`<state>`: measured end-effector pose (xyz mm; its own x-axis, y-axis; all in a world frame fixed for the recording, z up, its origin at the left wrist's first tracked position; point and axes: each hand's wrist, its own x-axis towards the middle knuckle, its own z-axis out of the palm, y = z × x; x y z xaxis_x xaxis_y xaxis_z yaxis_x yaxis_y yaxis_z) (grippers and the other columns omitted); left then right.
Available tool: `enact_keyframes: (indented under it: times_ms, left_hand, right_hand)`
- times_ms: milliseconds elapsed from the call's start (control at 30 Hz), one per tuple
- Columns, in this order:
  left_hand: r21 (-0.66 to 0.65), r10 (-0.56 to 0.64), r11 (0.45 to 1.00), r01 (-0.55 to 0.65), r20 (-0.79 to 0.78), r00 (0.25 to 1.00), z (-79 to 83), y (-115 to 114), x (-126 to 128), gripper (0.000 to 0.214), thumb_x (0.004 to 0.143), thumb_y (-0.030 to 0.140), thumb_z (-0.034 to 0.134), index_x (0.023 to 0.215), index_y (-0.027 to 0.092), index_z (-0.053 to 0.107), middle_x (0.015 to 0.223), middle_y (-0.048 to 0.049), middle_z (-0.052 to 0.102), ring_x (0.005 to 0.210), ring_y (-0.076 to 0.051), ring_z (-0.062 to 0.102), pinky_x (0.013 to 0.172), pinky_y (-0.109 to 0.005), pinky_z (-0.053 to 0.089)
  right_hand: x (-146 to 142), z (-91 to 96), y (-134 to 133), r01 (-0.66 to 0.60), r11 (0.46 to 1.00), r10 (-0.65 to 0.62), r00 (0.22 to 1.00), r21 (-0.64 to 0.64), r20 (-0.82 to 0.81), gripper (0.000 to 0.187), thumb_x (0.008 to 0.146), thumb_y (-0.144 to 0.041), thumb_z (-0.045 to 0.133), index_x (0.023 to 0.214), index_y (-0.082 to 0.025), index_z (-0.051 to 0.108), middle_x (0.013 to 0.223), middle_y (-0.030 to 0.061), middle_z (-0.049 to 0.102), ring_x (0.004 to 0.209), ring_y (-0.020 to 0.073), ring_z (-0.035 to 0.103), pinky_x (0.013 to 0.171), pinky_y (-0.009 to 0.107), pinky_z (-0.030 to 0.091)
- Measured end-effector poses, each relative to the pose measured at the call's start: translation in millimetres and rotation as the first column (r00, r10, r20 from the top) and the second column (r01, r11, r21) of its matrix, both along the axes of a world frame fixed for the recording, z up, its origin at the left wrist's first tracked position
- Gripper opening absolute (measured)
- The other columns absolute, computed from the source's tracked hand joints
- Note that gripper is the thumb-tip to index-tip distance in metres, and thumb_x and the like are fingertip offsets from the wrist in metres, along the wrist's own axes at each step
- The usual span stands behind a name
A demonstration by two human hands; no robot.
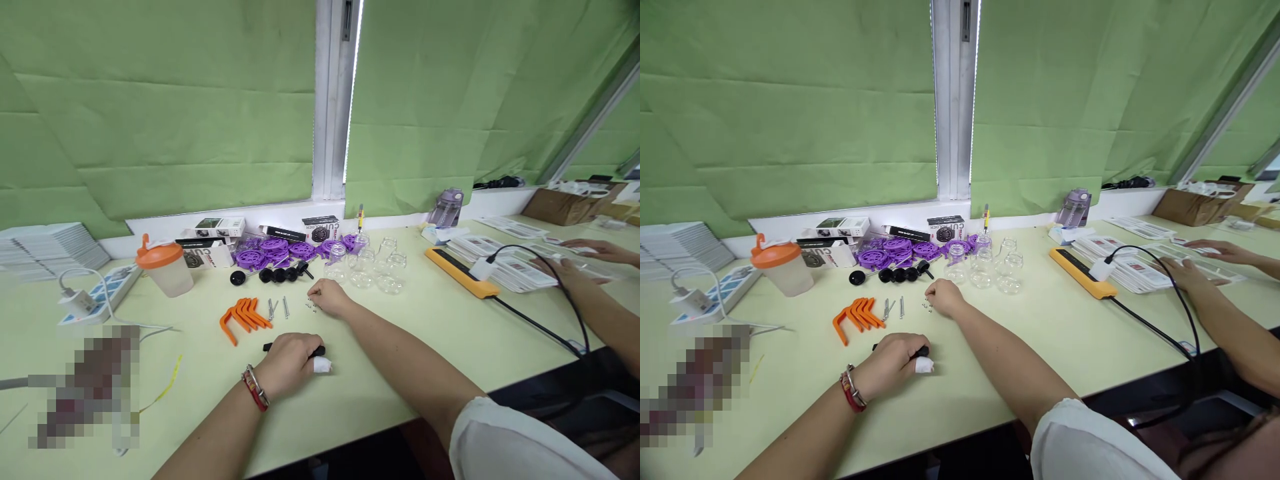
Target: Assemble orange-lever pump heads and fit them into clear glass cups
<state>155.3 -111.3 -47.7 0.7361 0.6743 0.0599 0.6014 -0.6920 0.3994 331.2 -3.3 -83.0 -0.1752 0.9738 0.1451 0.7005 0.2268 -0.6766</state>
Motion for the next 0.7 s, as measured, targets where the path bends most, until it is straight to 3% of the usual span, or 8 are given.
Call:
enact_keyframes:
  times_ms: [200, 433, 700]
  left_hand:
    - [0.004, 0.030, 1.000, -0.030, -0.035, 0.999, 1.0, 2.4, -0.2, 0.025, 0.087, 0.042, 0.048, 0.077, 0.021, 0.054, 0.070, -0.0001, 0.060, 0.063, -0.016, 0.050, 0.056, -0.025, 0.029]
    - [-0.079, 0.055, 0.995, -0.056, -0.007, 0.998, 2.8, 1.1, -2.5, 0.001, 0.079, 0.022, 0.050, 0.078, 0.022, 0.050, 0.073, 0.0013, 0.059, 0.065, -0.015, 0.050, 0.056, -0.024, 0.028]
    - [-0.054, 0.062, 0.997, -0.063, -0.010, 0.998, -0.1, 5.9, -4.5, 0.011, 0.076, 0.011, 0.041, 0.077, 0.021, 0.046, 0.074, 0.0003, 0.058, 0.066, -0.015, 0.050, 0.057, -0.025, 0.028]
  right_hand:
    - [-1.5, 2.7, -1.2, 0.042, 0.999, -0.044, 0.990, 0.018, 0.130, 0.019, 0.073, -0.014, 0.060, 0.082, -0.021, 0.075, 0.086, 0.0027, 0.069, 0.083, 0.0160, 0.060, 0.073, 0.022, 0.041]
    - [-3.7, 3.6, -2.0, 0.021, 0.998, -0.034, 0.973, 0.059, 0.230, 0.020, 0.075, -0.011, 0.055, 0.078, -0.020, 0.073, 0.094, 0.0048, 0.067, 0.085, 0.0167, 0.058, 0.073, 0.024, 0.039]
    - [-4.0, 3.7, -5.4, -0.002, 0.996, -0.021, 0.967, 0.087, 0.255, 0.021, 0.075, -0.004, 0.050, 0.071, -0.016, 0.067, 0.094, 0.0072, 0.065, 0.082, 0.0165, 0.056, 0.072, 0.026, 0.037]
